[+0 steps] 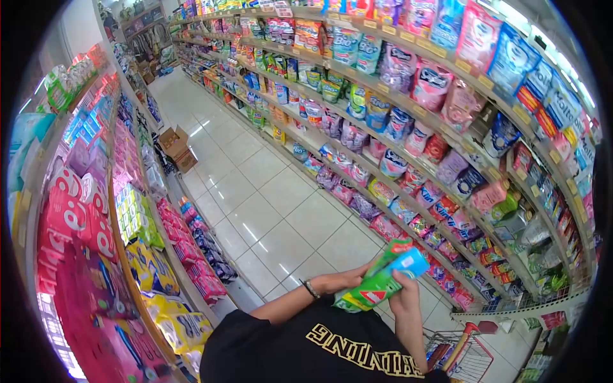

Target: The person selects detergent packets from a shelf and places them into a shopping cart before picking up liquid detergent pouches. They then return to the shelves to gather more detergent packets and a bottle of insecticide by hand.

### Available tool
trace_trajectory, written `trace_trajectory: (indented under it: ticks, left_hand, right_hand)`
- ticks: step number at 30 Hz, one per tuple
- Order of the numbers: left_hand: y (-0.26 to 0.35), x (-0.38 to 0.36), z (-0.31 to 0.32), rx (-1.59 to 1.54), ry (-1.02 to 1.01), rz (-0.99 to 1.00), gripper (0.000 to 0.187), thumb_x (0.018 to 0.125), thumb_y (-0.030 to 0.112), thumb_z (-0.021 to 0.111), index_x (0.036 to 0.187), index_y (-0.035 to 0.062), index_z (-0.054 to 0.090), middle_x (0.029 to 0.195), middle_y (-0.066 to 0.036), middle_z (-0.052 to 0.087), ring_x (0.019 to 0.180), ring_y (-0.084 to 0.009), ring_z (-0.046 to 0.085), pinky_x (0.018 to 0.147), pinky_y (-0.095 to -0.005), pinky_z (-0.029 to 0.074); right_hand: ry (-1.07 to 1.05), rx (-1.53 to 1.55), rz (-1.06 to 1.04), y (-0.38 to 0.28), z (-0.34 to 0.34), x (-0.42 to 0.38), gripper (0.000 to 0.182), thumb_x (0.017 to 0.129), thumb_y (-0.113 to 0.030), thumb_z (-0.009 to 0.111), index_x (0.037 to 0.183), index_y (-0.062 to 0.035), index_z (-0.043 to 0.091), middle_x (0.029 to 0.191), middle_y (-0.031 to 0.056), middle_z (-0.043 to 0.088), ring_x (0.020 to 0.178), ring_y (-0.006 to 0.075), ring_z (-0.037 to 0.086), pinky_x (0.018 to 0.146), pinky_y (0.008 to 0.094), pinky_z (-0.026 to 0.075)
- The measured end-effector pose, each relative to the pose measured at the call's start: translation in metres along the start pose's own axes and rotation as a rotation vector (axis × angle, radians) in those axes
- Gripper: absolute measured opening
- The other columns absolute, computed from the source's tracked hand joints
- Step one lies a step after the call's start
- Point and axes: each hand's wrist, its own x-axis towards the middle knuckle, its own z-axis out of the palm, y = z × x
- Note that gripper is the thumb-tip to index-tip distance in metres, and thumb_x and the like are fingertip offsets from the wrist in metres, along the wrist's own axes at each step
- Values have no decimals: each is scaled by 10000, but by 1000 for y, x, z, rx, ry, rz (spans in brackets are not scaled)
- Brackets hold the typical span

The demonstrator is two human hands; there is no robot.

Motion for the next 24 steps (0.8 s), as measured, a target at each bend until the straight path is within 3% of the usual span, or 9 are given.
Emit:
trace_trajectory:
  ticks: [2, 3, 10, 12, 14, 19, 20, 21, 24]
  left_hand:
    - [-2, -35, -45, -381, -61, -252, 1051, 880, 728, 552, 1596, 60, 169, 1617, -157, 285, 1459, -277, 341, 1184, -439, 310]
    - [-9, -53, -60, -472, 18, -222, 994, 880, 733, 543, 1555, 46, 294, 1508, -163, 466, 1354, -283, 497, 1124, -443, 409]
    - [23, -60, -125, -853, 248, -67, 851, 935, 668, 508, 1496, 37, 402, 1435, -161, 547, 1233, -295, 602, 1065, -448, 476]
    - [38, -46, -149, -595, 389, 18, 793, 968, 638, 474, 1504, 59, 391, 1414, -171, 562, 1194, -320, 624, 1020, -463, 512]
    - [52, -56, -171, -930, 74, -132, 829, 959, 666, 461, 1512, 55, 373, 1395, -197, 569, 1176, -337, 637, 983, -495, 534]
    - [81, -81, -256, -985, -109, -86, 856, 951, 691, 443, 1508, 45, 374, 1380, -215, 573, 1171, -355, 639, 951, -507, 553]
    - [88, -105, -264, -1016, -80, -81, 856, 953, 692, 436, 1505, 41, 376, 1382, -215, 572, 1178, -359, 635, 952, -499, 555]
    - [97, -114, -278, -798, 295, -60, 842, 960, 682, 433, 1504, 42, 379, 1392, -203, 568, 1180, -361, 633, 955, -487, 556]
    - [110, -167, -315, -787, 495, 15, 811, 982, 654, 418, 1510, 40, 373, 1411, -186, 561, 1219, -342, 612, 998, -493, 528]
  right_hand:
    - [-63, -102, 92, 11, 47, 26, 443, 856, -131, 722, 1260, -16, 582, 1189, 131, 677, 1110, 281, 652, 1015, 436, 495]
    - [-60, -112, 99, 13, 68, 39, 443, 856, -131, 722, 1260, -16, 582, 1189, 131, 677, 1110, 281, 652, 1015, 436, 495]
    - [-72, -257, 246, -7, 96, 131, 382, 821, -46, 738, 1179, -34, 607, 1102, 104, 692, 1040, 272, 674, 961, 443, 530]
    - [-60, -317, 184, -25, 129, 144, 351, 812, -55, 750, 1138, -33, 623, 1076, 110, 704, 1017, 277, 686, 961, 455, 539]
    - [-16, -440, 288, -28, 150, 136, 354, 806, -54, 751, 1137, -37, 625, 1079, 112, 706, 1030, 289, 686, 974, 472, 536]
    - [-58, -368, 128, 39, 169, 202, 385, 794, -54, 755, 1153, -29, 617, 1115, 119, 697, 1049, 298, 677, 993, 487, 518]
    - [-38, -313, 266, 58, 169, 227, 397, 794, -64, 761, 1162, -40, 616, 1118, 109, 691, 1051, 290, 674, 988, 475, 525]
    - [-109, -326, 195, 64, 190, 250, 396, 798, -65, 759, 1166, -41, 615, 1119, 113, 690, 1049, 290, 676, 984, 472, 529]
    - [-215, -263, 282, 124, 240, 293, 387, 817, -67, 748, 1178, -35, 613, 1137, 130, 691, 1053, 290, 680, 975, 471, 539]
